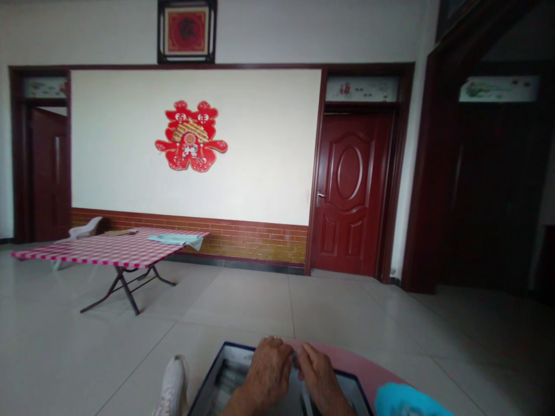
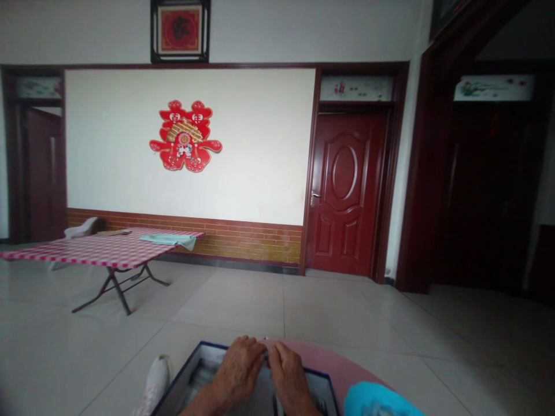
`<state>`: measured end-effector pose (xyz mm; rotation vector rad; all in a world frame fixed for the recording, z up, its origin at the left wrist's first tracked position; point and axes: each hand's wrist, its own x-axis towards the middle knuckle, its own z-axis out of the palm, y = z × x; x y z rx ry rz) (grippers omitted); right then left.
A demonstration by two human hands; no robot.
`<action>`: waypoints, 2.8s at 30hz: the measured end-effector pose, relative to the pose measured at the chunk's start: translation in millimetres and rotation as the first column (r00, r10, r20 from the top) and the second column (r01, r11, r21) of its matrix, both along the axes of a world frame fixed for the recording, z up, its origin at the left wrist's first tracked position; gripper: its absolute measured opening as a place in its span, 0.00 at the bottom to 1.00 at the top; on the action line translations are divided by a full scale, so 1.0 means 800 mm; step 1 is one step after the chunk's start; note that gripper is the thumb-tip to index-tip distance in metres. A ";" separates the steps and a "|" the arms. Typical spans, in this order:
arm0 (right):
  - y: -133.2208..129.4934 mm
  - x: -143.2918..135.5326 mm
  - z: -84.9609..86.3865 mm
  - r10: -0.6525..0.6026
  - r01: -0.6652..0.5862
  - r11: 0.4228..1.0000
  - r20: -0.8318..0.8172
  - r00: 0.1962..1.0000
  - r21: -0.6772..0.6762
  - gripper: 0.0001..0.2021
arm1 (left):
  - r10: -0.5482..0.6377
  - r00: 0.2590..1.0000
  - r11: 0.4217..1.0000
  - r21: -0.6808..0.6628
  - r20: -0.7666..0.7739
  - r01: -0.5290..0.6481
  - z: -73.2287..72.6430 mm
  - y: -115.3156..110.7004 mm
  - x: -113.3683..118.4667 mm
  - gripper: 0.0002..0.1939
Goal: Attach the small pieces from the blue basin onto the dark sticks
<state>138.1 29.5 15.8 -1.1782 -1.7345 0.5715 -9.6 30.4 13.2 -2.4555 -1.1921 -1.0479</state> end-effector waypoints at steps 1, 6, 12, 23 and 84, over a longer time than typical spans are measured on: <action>0.000 0.001 0.000 -0.001 0.001 1.000 0.004 1.000 -0.002 0.20 | -0.004 1.000 1.000 0.000 0.000 0.004 -0.001 0.001 0.000 0.11; -0.005 0.005 0.009 0.041 -0.041 0.999 -0.004 0.999 0.007 0.15 | -0.011 0.999 0.999 0.034 0.036 0.010 -0.004 0.004 -0.002 0.12; -0.007 0.001 0.012 0.056 -0.056 0.998 -0.010 0.998 0.002 0.15 | -0.003 1.000 1.000 0.025 0.013 0.002 0.000 0.000 0.000 0.11; -0.002 0.005 0.002 0.015 -0.014 1.000 0.031 0.999 -0.021 0.23 | -0.005 1.000 1.000 -0.018 0.015 0.005 -0.002 0.001 0.000 0.13; -0.014 -0.024 -0.003 0.041 -0.055 0.991 0.115 0.993 0.121 0.17 | 0.368 0.041 0.670 -0.296 0.929 0.681 0.029 0.019 -0.010 0.16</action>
